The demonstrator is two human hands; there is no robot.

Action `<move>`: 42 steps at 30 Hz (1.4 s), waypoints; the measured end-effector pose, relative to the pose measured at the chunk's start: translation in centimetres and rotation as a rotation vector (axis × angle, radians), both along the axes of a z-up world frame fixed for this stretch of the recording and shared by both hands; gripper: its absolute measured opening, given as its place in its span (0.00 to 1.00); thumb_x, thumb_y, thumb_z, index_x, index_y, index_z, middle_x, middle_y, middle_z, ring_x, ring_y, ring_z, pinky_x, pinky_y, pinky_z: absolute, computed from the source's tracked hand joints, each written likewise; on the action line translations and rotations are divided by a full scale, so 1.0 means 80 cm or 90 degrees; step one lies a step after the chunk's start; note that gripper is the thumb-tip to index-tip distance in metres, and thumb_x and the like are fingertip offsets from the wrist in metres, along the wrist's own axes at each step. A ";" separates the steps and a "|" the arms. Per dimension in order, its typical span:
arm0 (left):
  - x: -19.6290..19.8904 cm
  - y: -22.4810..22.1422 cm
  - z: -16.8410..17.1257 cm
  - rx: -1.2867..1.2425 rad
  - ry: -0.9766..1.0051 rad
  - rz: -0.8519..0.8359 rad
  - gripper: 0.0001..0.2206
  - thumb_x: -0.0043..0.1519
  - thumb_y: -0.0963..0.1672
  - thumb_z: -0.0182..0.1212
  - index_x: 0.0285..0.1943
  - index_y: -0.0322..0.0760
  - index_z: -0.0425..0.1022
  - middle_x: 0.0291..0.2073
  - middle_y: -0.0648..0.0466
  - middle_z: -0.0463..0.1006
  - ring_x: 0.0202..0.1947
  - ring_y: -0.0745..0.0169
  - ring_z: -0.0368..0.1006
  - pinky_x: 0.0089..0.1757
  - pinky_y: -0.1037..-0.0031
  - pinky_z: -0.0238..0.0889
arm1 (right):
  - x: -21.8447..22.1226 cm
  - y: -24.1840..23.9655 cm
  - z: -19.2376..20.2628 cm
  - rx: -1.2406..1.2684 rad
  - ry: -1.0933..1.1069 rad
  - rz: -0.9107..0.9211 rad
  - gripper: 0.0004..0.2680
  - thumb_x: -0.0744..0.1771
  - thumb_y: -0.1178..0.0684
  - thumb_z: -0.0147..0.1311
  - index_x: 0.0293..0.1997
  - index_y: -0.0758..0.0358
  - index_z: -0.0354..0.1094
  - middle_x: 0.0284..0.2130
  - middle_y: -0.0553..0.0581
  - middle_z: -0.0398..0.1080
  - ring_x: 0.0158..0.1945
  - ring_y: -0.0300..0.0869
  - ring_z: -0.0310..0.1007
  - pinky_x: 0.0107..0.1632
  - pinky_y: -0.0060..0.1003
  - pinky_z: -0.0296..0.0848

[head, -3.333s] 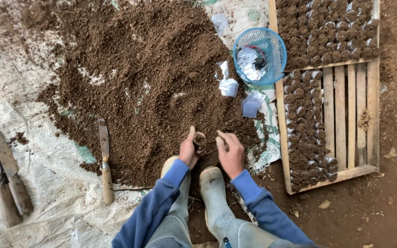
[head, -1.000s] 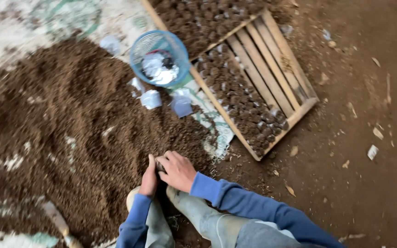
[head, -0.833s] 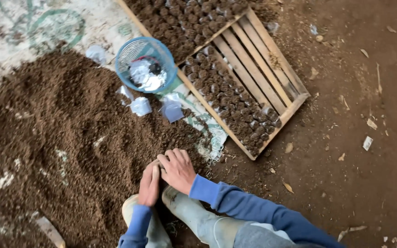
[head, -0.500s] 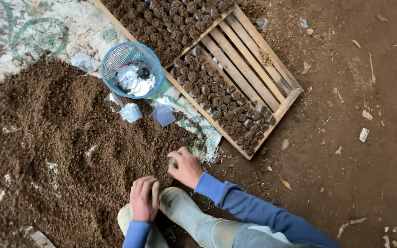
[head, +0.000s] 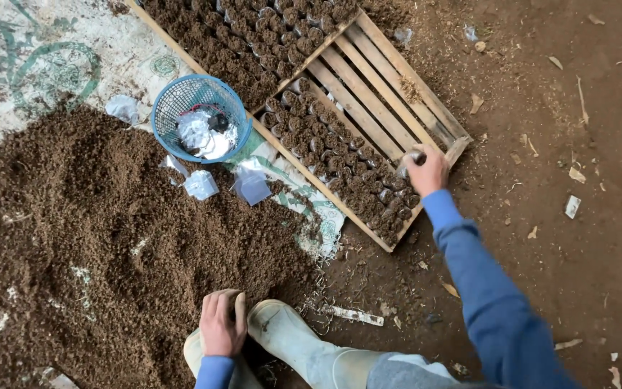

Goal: Filling small plastic bags with soil substrate and arranging them in a wooden crate for agricultural use.

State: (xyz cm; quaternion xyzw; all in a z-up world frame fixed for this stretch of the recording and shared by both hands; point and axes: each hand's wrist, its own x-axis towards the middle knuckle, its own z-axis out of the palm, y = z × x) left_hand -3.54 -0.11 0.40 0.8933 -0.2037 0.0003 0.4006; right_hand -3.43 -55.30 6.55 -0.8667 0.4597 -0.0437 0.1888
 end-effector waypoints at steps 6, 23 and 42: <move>0.001 0.000 0.005 0.025 0.011 -0.004 0.08 0.62 0.44 0.61 0.40 0.33 0.78 0.39 0.49 0.82 0.39 0.58 0.75 0.42 0.71 0.72 | 0.010 -0.043 -0.039 0.065 0.054 0.053 0.13 0.65 0.52 0.66 0.55 0.56 0.77 0.53 0.56 0.78 0.54 0.50 0.77 0.60 0.46 0.75; 0.001 0.000 0.006 0.041 0.025 -0.015 0.08 0.62 0.44 0.61 0.41 0.33 0.79 0.39 0.49 0.81 0.38 0.58 0.75 0.42 0.72 0.72 | 0.011 -0.029 -0.066 -0.034 0.203 0.200 0.14 0.67 0.54 0.63 0.60 0.52 0.76 0.50 0.62 0.75 0.54 0.52 0.72 0.64 0.52 0.73; 0.000 0.006 -0.012 0.063 0.042 -0.010 0.10 0.64 0.47 0.58 0.42 0.35 0.78 0.39 0.50 0.81 0.39 0.60 0.74 0.43 0.72 0.72 | 0.015 -0.041 -0.041 0.124 0.090 0.030 0.21 0.71 0.34 0.50 0.52 0.64 0.79 0.38 0.63 0.78 0.39 0.51 0.74 0.45 0.44 0.73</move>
